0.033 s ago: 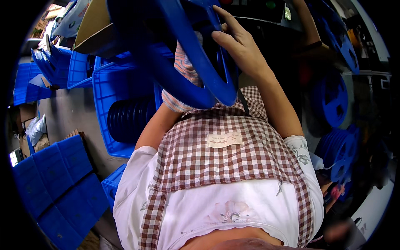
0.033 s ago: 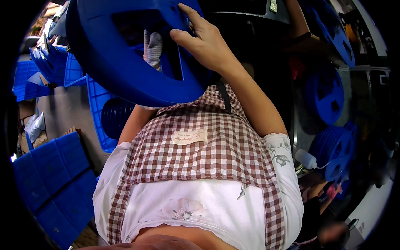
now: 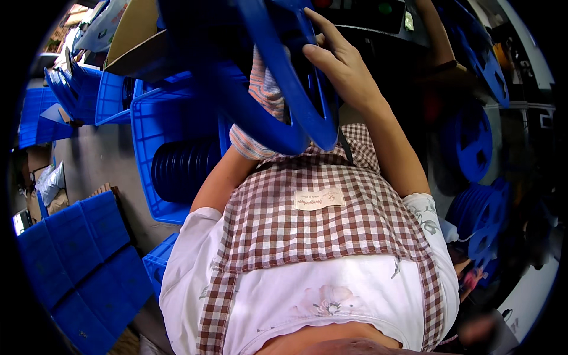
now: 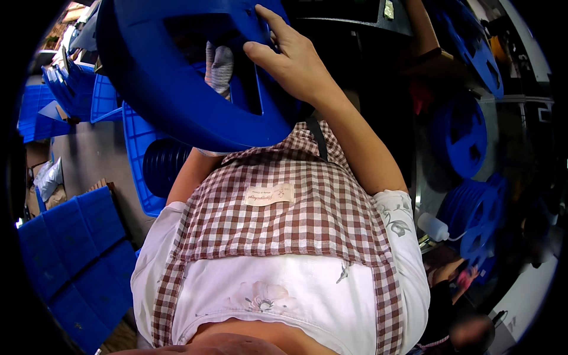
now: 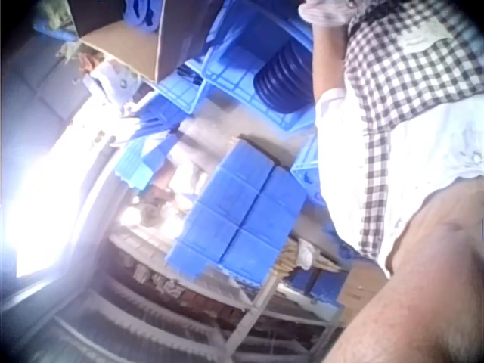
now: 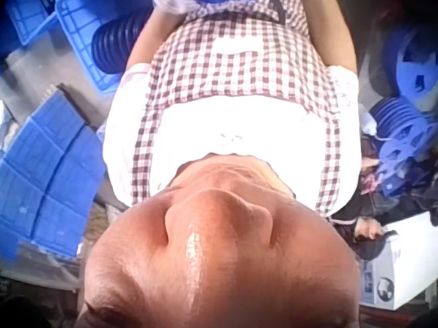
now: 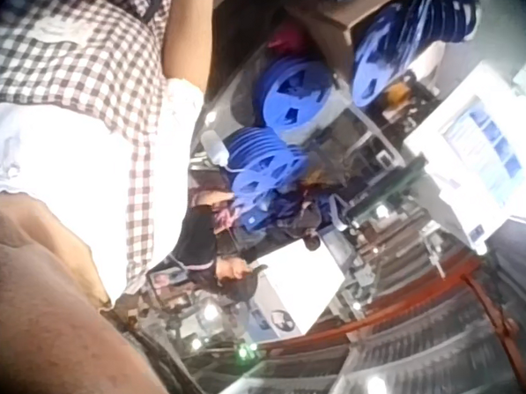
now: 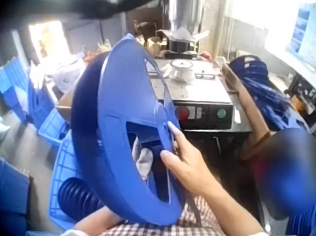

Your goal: The person repeatedly picks up blue plastic reels, places them on a machine, and removes them to place into a blue bin. The person also uses a small tool to trim edges from the reels.

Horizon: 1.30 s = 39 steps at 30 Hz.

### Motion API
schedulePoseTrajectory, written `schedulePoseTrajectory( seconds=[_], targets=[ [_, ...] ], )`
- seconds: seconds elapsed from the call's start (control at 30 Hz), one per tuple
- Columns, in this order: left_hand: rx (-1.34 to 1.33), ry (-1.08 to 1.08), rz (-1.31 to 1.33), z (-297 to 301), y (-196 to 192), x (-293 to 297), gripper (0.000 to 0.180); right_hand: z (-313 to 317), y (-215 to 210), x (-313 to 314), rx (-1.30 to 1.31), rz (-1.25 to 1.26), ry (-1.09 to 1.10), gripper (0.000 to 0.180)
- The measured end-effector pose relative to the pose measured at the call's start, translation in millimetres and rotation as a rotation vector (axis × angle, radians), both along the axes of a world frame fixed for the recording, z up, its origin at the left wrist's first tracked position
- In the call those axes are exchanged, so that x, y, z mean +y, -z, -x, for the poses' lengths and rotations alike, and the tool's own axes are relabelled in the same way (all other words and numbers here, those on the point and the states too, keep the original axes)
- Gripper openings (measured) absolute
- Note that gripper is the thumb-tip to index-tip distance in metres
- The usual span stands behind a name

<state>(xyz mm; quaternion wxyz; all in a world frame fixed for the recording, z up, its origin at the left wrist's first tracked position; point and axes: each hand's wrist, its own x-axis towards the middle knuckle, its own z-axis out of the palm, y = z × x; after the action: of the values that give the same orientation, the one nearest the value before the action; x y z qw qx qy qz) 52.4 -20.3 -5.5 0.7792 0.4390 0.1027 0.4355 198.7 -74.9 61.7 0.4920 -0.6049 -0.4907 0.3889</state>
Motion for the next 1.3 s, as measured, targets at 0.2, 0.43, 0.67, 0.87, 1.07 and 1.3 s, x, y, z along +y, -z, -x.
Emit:
schedulePoseTrajectory(
  seconds=[0.2, 0.43, 0.67, 0.87, 1.07, 1.3],
  targets=[
    [0.198, -0.169, -0.42, -6.5, -21.9, -0.6, 0.07, 1.6, 9.3, -3.5, -0.123, -0.058, 0.093, 0.077],
    [0.187, 0.044, -0.193, -14.5, -59.0, 5.9, 0.076, -9.7, -9.6, -11.1, -0.013, -0.177, 0.1, 0.071],
    [0.154, -0.031, -0.398, -16.0, -82.6, 2.6, 0.066, -10.0, -40.0, -24.2, -0.065, -0.213, 0.084, 0.077],
    [-0.315, 0.233, -0.048, -34.1, -24.2, 5.7, 0.043, -5.5, -48.0, -26.5, -0.255, -0.261, 0.098, 0.082],
    [0.139, -0.003, -0.445, -14.2, -70.2, 7.9, 0.048, -20.4, -46.6, -27.6, -0.25, -0.254, 0.078, 0.081],
    [0.144, 0.272, -0.357, -11.3, 2.7, 83.9, 0.039, -58.0, -93.3, -28.8, -0.573, -0.045, -0.045, 0.087]
  ],
)
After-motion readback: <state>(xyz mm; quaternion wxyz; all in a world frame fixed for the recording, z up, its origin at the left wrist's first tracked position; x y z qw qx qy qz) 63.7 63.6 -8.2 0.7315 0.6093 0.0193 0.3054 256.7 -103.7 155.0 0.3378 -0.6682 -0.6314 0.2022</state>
